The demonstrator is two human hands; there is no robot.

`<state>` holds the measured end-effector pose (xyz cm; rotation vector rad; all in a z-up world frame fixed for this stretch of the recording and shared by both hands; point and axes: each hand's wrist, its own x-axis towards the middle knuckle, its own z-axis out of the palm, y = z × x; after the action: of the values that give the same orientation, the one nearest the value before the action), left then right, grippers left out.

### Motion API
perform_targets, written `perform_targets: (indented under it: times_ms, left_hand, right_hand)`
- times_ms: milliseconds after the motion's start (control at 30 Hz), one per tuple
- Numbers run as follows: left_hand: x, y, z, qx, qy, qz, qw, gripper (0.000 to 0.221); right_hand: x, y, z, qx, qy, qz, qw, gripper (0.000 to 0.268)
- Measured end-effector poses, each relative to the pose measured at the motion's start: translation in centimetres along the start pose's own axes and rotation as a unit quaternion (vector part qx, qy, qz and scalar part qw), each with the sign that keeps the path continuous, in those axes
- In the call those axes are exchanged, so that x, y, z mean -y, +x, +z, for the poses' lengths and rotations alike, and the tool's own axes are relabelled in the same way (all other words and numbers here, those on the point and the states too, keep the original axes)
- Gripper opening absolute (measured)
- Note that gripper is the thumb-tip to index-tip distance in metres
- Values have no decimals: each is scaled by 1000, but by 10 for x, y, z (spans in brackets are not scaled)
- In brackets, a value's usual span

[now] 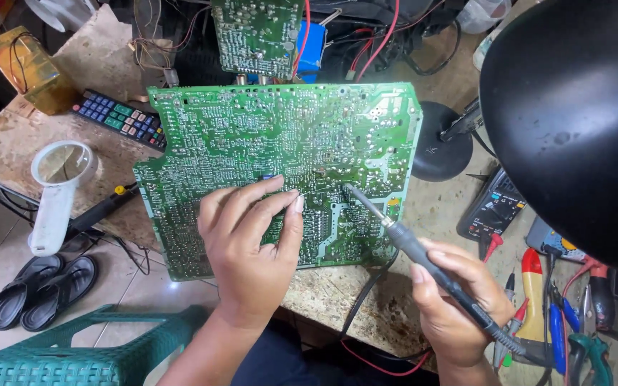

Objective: Soldering components on a circuit board and inspecting the connections using a magnifying glass and testing equipment.

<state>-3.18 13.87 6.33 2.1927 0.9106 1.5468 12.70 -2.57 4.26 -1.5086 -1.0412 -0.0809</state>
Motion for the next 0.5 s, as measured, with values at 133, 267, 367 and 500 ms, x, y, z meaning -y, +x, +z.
perform_targets:
  times_ms: [133,267,367,500]
  left_hand:
    - [-1,0,5,-6,33,3,999,2]
    - [1,-4,7,-2,70,4,998,3]
    - [2,-5,8,-8,82,3,997,5]
    - [2,-4,7,-3,79,-1,997,6]
  right_hand:
    - [1,-2,1,-5,-28,7,1000,20]
    - [0,-4,-2,7,-62,15,998,21]
    - [-1,-4,-1,9,-58,13,998,22]
    - [-2,-5,-1,12,-59,20,998,21]
